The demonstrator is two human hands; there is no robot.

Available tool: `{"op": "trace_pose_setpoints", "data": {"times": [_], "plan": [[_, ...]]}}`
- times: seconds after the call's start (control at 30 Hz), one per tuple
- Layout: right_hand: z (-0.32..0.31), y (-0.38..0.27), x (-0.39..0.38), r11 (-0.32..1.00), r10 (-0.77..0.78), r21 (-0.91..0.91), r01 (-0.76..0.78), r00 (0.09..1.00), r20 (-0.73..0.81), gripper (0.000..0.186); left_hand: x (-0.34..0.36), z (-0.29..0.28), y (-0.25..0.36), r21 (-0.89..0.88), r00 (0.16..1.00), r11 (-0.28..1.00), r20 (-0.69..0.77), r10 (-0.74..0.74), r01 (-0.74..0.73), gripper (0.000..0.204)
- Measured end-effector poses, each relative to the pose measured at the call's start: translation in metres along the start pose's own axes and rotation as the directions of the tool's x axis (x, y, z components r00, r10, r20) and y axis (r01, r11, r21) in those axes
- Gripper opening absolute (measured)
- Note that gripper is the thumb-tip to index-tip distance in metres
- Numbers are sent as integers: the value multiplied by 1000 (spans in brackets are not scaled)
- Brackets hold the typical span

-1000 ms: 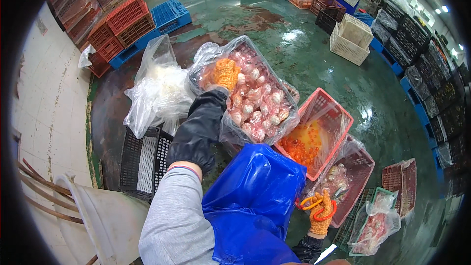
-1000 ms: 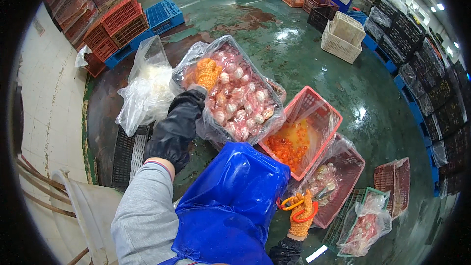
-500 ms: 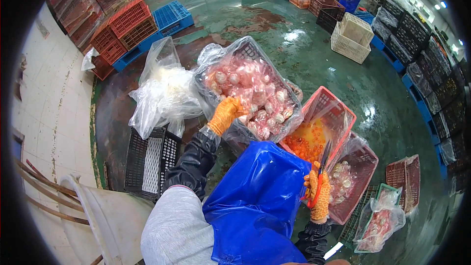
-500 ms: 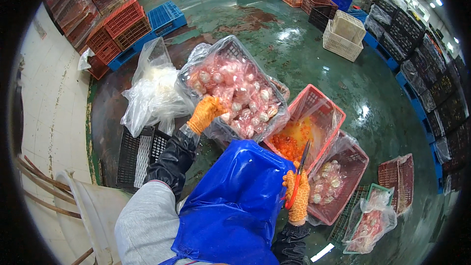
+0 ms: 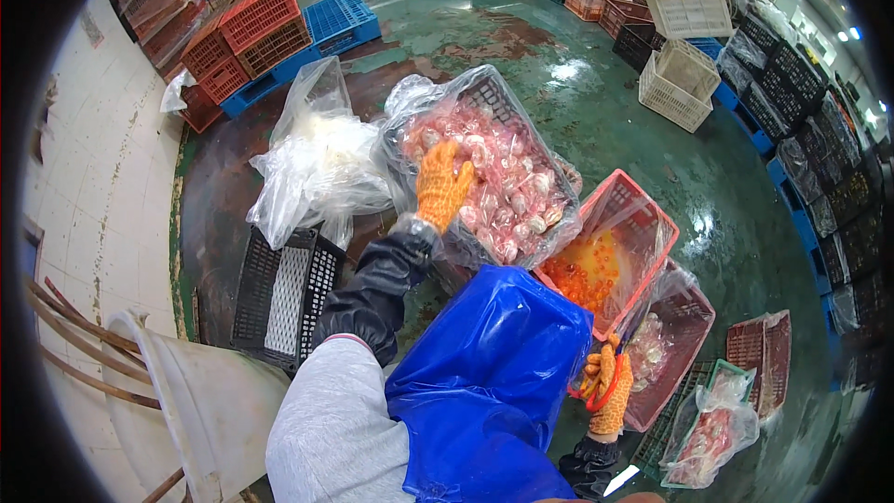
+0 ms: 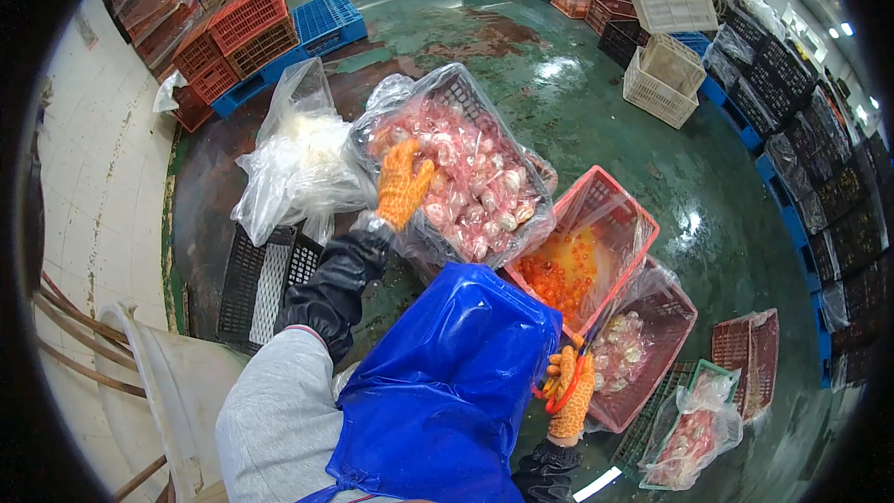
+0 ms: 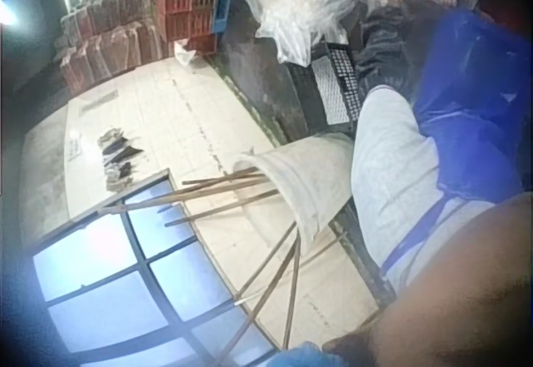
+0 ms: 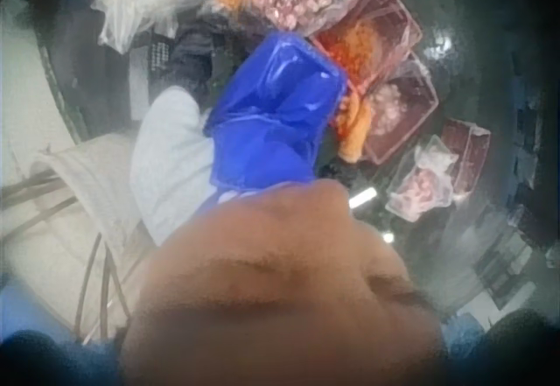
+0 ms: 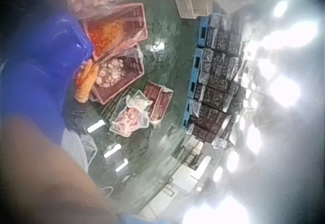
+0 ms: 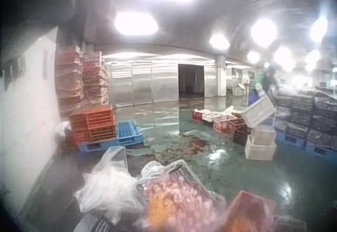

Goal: The person trims the ends of garlic bulbs using orange-handled scissors. They pick each bulb from a large plastic bag, cut the root and stem ends, and place the trimmed bulbs into a red basket. The process is repeated continuously throughout the clip.

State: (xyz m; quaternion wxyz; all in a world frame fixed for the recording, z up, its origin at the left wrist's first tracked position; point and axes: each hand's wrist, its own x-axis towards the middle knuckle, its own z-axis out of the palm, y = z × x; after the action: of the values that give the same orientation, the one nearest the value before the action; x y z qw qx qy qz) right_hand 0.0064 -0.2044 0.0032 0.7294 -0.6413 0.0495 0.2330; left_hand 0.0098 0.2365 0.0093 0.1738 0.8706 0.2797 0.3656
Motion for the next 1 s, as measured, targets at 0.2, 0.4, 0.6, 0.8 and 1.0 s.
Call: {"op": "trace_pose_setpoints", "data": {"times": [0.2,0.4,0.6,0.8,1.0], "plan": [[-29,24,8,979,54,196,-52,999,-3,30,45,48,-21,403,858,758,269,438,-513,52],[-27,19,6,941,34,336,-29,999,-11,39,19,75,-28,75,736,958,657,162,-277,16],[-17,4,1,990,52,132,-48,998,-32,39,-24,19,-43,-585,570,-37,801,-185,810,12],[11,-4,10,997,-82,-10,82,997,14,40,-40,10,-20,-696,696,-396,697,-173,599,11],[86,-36,15,694,-555,-469,546,821,134,46,-72,21,72,-816,805,-257,566,-177,518,16]]}}
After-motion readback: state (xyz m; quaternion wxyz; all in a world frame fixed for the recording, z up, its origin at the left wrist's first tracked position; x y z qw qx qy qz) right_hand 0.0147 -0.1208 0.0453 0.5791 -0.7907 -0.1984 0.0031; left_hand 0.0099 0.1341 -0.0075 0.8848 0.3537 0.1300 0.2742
